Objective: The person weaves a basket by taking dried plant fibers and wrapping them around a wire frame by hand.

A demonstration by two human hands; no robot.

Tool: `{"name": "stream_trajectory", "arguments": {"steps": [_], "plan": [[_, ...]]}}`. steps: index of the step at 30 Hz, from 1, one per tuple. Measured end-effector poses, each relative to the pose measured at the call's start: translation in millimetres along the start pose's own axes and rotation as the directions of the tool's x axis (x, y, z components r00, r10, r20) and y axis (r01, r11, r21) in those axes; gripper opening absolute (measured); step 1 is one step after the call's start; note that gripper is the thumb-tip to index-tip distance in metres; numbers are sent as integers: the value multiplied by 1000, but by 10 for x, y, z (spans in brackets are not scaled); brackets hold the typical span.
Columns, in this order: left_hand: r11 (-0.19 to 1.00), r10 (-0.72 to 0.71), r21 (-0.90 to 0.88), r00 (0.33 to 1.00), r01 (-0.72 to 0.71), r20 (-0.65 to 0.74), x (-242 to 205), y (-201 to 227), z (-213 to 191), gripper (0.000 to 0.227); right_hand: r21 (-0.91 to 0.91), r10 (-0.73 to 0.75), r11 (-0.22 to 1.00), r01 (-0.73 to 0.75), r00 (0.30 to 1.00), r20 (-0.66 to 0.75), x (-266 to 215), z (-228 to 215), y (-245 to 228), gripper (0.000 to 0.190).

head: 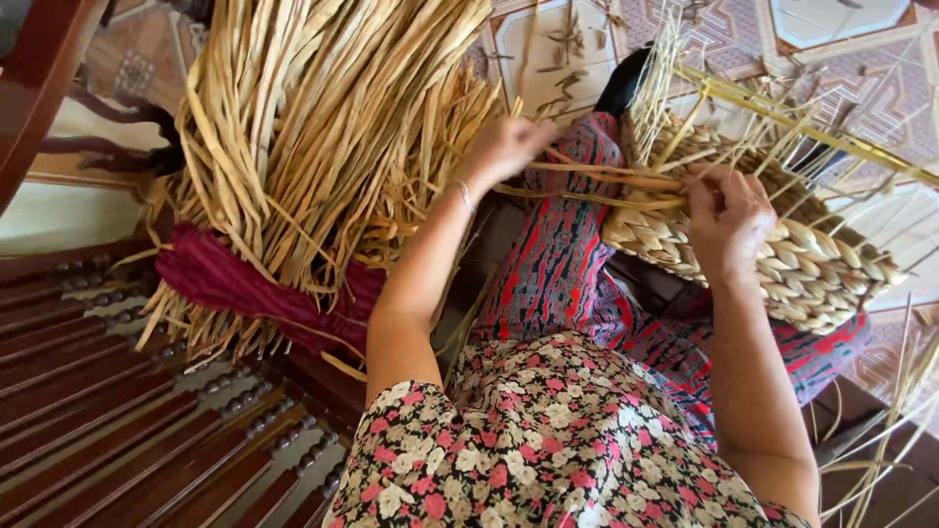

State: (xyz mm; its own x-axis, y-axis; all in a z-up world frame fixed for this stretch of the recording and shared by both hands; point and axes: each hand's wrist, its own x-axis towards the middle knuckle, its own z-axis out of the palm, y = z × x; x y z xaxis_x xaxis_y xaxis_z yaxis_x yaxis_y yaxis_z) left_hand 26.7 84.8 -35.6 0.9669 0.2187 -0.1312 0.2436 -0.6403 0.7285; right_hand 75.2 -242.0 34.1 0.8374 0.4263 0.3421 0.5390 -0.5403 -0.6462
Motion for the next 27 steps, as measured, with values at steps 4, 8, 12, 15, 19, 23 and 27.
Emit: {"name": "stream_trajectory", "arguments": {"steps": [4,8,12,15,19,23,27], "plan": [[970,-237,14,963,241,-128,434,-947,122,29,-16,41,999,-41,999,8,-27,6,-6,3],[945,-216,217,965,245,-150,671,-864,251,27,-33,45,998,-45,999,-7,-27,13,-9,3],[755,-427,549,904,358,-3,862,-872,440,25,-21,81,997,-81,997,-12,-26,-22,-62,5],[866,-403,337,914,369,37,856,-666,240,16,-12,92,996,-92,996,-10,-2,-68,-120,7],[739,-388,-571,919,358,75,767,169,-367,8,-10,-7,1000,6,1000,-15,19,-83,-159,10],[800,-162,-598,976,43,-148,607,792,-535,10,-27,-74,997,72,995,-73,41,-104,-222,12],[837,371,-156,753,-525,-544,350,1563,-660,17,-42,-86,996,82,993,-86,-16,-118,-188,13]]}}
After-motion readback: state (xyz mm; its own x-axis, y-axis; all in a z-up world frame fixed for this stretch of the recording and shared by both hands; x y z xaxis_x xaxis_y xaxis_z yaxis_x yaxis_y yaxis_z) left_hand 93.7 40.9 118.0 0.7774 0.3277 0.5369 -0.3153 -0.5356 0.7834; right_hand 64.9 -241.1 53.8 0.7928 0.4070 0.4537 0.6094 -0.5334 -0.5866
